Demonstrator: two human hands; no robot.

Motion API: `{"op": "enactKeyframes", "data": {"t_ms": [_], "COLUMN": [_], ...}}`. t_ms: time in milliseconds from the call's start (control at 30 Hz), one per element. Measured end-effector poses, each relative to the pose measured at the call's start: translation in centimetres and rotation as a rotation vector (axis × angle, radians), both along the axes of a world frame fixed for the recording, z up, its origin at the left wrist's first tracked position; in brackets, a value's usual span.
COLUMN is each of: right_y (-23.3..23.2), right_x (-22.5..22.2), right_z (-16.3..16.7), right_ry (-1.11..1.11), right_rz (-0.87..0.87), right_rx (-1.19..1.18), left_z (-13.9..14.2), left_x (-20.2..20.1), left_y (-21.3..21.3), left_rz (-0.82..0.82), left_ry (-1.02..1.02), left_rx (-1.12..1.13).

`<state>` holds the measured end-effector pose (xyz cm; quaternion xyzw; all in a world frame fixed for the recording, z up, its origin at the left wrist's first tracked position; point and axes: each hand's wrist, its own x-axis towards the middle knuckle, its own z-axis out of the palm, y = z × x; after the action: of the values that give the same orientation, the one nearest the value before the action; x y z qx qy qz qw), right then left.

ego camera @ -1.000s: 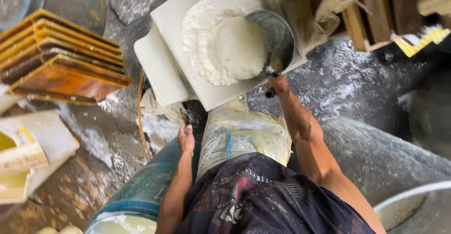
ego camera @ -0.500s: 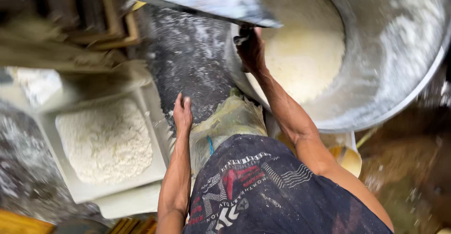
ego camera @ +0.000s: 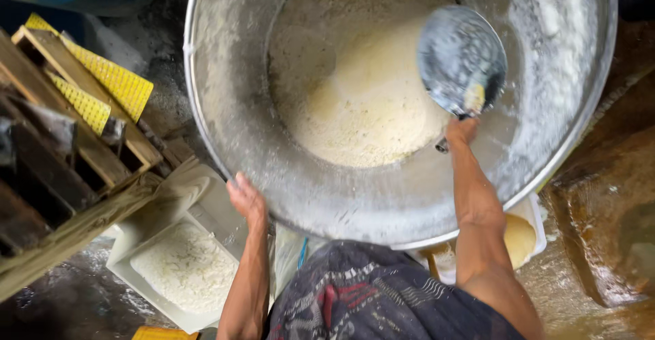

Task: The person scoops a white granular substance from a large metal drum into a rectangular tray using a ladle. They then cover the tray with a yellow woven mat and place a wooden frame on top. The person handles the tray and frame, moving them to a stack.

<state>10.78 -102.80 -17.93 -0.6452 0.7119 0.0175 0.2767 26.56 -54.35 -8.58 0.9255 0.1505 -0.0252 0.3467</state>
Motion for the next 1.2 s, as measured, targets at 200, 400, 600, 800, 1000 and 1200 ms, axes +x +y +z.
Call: {"op": "enactKeyframes", "data": {"t_ms": [200, 400, 600, 800, 1000, 1200], "right_y": [-4.2, -0.9, 3.8, 8.1, 10.9, 13.1], "right_x": [3.1, 7.5, 11.5, 14.5, 16.6, 20.2], "right_z": [-8.5, -15.7, -16.9, -11.6, -0.7, 12.3], "right_ry": [0.022, -0.345, -0.282, -0.287, -0.276, -0.088], "right_rz": [-0.115, -0.318, -0.171, 0.109, 0.422, 0.624], "right_rx": [0.076, 0.712, 1.054, 1.212, 1.269, 1.168], "left_z": [-1.1, -0.7, -0.3, 0.0, 1.2, 3.5], "left_x": [-1.2, -2.4, -2.7, -1.7, 0.3, -1.7], "left_y": [1.4, 2.0, 2.4, 1.2, -0.6, 3.3], "left_rz": [0.077, 0.09, 0.012, 0.094, 0.199, 0.069], "left_ry": [0.108, 0.187, 0.127, 0.161, 0.142, 0.095], "left_rx": [0.195, 0.35, 0.355, 0.204, -0.04, -0.377]}}
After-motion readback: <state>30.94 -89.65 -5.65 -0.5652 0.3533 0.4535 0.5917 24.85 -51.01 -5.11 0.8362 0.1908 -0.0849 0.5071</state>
